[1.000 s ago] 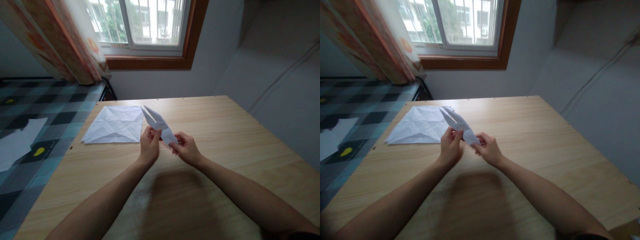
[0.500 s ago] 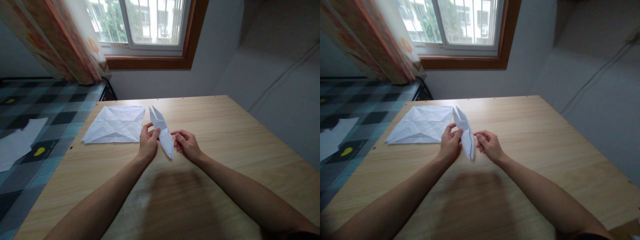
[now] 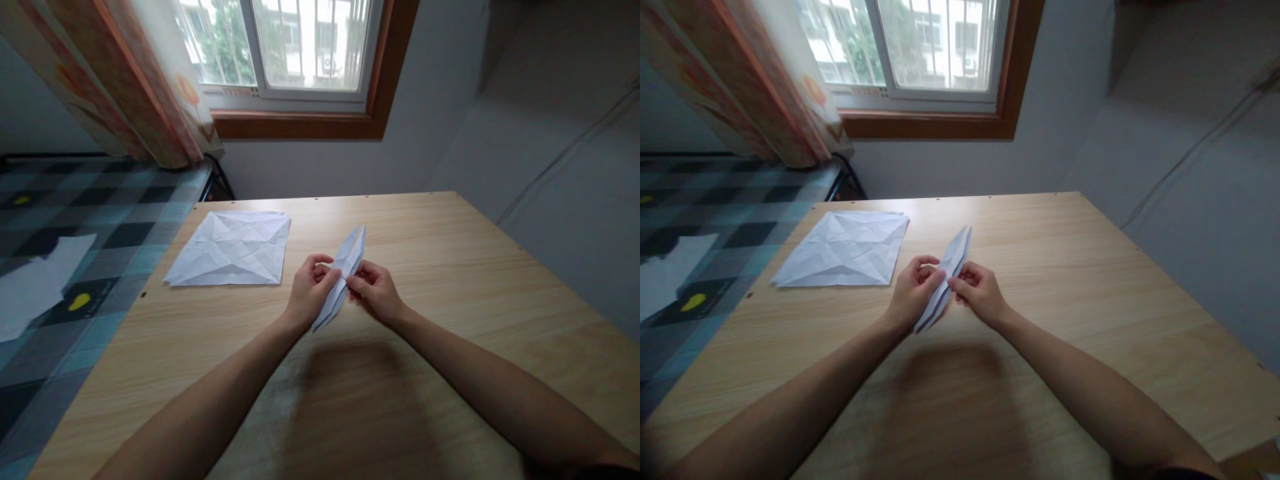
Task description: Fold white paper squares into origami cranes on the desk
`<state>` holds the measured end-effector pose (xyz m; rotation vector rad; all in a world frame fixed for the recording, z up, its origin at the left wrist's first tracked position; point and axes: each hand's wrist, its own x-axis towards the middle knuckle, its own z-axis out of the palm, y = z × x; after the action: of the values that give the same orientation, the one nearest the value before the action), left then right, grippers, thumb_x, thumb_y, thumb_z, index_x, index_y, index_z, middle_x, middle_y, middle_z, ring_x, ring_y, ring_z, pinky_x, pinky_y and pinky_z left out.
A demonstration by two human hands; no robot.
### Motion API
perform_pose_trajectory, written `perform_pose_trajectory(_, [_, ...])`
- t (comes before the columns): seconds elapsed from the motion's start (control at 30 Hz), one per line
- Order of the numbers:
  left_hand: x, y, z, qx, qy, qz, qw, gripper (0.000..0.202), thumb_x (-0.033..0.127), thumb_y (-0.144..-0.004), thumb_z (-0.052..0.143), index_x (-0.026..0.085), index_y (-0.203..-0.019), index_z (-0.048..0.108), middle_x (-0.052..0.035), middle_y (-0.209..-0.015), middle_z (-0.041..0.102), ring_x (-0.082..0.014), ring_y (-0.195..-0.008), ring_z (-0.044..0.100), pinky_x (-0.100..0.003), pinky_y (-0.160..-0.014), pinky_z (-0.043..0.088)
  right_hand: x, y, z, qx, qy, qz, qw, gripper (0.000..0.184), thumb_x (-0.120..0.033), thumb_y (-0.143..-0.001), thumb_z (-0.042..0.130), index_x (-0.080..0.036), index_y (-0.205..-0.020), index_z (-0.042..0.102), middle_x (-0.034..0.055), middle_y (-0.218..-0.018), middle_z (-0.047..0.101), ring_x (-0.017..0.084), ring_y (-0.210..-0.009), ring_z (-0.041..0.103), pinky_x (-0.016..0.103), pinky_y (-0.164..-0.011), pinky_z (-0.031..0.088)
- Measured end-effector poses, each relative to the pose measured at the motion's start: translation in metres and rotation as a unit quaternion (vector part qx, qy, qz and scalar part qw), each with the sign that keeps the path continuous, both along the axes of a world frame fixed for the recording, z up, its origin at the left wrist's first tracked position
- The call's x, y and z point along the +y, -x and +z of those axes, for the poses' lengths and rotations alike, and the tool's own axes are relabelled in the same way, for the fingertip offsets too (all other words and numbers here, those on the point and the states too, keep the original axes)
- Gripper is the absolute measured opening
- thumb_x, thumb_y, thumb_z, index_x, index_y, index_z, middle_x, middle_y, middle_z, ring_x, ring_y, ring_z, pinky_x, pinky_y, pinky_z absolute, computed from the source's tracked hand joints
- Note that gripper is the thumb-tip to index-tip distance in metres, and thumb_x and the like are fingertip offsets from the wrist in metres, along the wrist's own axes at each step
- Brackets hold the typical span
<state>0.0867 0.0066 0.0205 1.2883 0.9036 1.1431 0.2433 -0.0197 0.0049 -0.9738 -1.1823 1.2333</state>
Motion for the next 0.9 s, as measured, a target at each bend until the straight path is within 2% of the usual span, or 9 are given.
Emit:
perform_pose_trajectory(0.13, [0.0,0.001,-0.002,0.049,-0.045,-0.02,0.998,0.023,0.037,-0.077,0.069,0.016,-0.082,0.062,-0.001,-0.078,0.064,-0.0121,-0.066,0.058,-0.023,-0.06,0.045,0.001,0.0,0.0,-0.02,-0.013,-0.009,1.0,0.029,-0.043,-0.072,0.079,-0.018,-0.079,0.066,-0.0032,-0.062,0.059,0.01,-0.05,0.051,0.022,-0.046,0.039])
perform_pose_trajectory(0.2, [0.0,0.003,-0.001,0.07,-0.086,-0.016,0.994,0.023,0.038,-0.08,0.066,0.016,-0.079,0.066,-0.0051,-0.09,0.065,-0.015,-0.078,0.061,-0.025,-0.064,0.047,0.002,0.0,-0.003,-0.019,-0.019,-0.023,0.999,0.029,-0.042,-0.07,0.081,-0.019,-0.081,0.067,-0.0019,-0.069,0.062,0.011,-0.056,0.053,0.023,-0.051,0.043])
perform_pose_trajectory(0.27, [-0.001,0.003,-0.001,0.072,-0.108,-0.014,0.991,0.025,0.04,-0.081,0.066,0.016,-0.077,0.068,-0.006,-0.094,0.064,-0.0158,-0.082,0.06,-0.025,-0.066,0.047,0.003,0.0,-0.006,-0.011,-0.026,-0.045,0.999,0.031,-0.042,-0.069,0.082,-0.02,-0.085,0.068,-0.0004,-0.078,0.065,0.013,-0.066,0.058,0.025,-0.059,0.049])
perform_pose_trajectory(0.37, [-0.003,0.003,0.0,0.034,-0.056,-0.066,0.996,0.026,0.039,-0.075,0.074,0.016,-0.083,0.066,-0.0011,-0.077,0.063,-0.0125,-0.069,0.057,-0.024,-0.062,0.044,0.005,0.0,-0.009,-0.003,-0.032,-0.052,0.998,0.039,-0.042,-0.067,0.083,-0.023,-0.097,0.068,0.0011,-0.09,0.067,0.017,-0.081,0.063,0.031,-0.074,0.053])
perform_pose_trajectory(0.43, [-0.004,0.001,0.0,0.002,-0.015,-0.097,0.995,0.033,0.035,-0.067,0.081,0.016,-0.087,0.063,0.0008,-0.073,0.063,-0.0113,-0.064,0.056,-0.023,-0.06,0.043,0.005,-0.001,-0.008,-0.005,-0.032,-0.033,0.999,0.037,-0.043,-0.069,0.082,-0.023,-0.097,0.069,0.0016,-0.092,0.067,0.017,-0.083,0.063,0.032,-0.077,0.053])
perform_pose_trajectory(0.57, [-0.002,0.001,0.001,-0.025,0.037,-0.118,0.992,0.044,0.029,-0.059,0.086,0.015,-0.093,0.062,-0.0015,-0.078,0.067,-0.0137,-0.069,0.061,-0.024,-0.062,0.045,0.003,-0.002,-0.001,0.006,-0.035,-0.012,0.999,0.028,-0.044,-0.07,0.081,-0.02,-0.075,0.067,-0.0001,-0.078,0.064,0.015,-0.073,0.06,0.031,-0.072,0.05])
perform_pose_trajectory(0.77, [-0.001,0.004,0.003,-0.092,0.097,-0.111,0.985,0.031,0.032,-0.061,0.082,0.016,-0.079,0.062,0.0007,-0.07,0.064,-0.0114,-0.061,0.056,-0.023,-0.059,0.042,0.002,-0.001,0.0,0.027,-0.013,-0.004,1.0,0.031,-0.046,-0.068,0.081,-0.019,-0.072,0.065,-0.0004,-0.072,0.065,0.015,-0.068,0.058,0.031,-0.07,0.048])
perform_pose_trajectory(0.9, [-0.002,0.003,0.004,-0.101,0.104,-0.138,0.98,0.031,0.029,-0.06,0.082,0.015,-0.082,0.067,-0.0015,-0.076,0.067,-0.014,-0.068,0.058,-0.025,-0.064,0.044,0.001,0.0,-0.001,0.027,-0.005,0.021,0.999,0.035,-0.045,-0.065,0.084,-0.019,-0.067,0.061,-0.0022,-0.066,0.061,0.013,-0.062,0.053,0.027,-0.062,0.043])
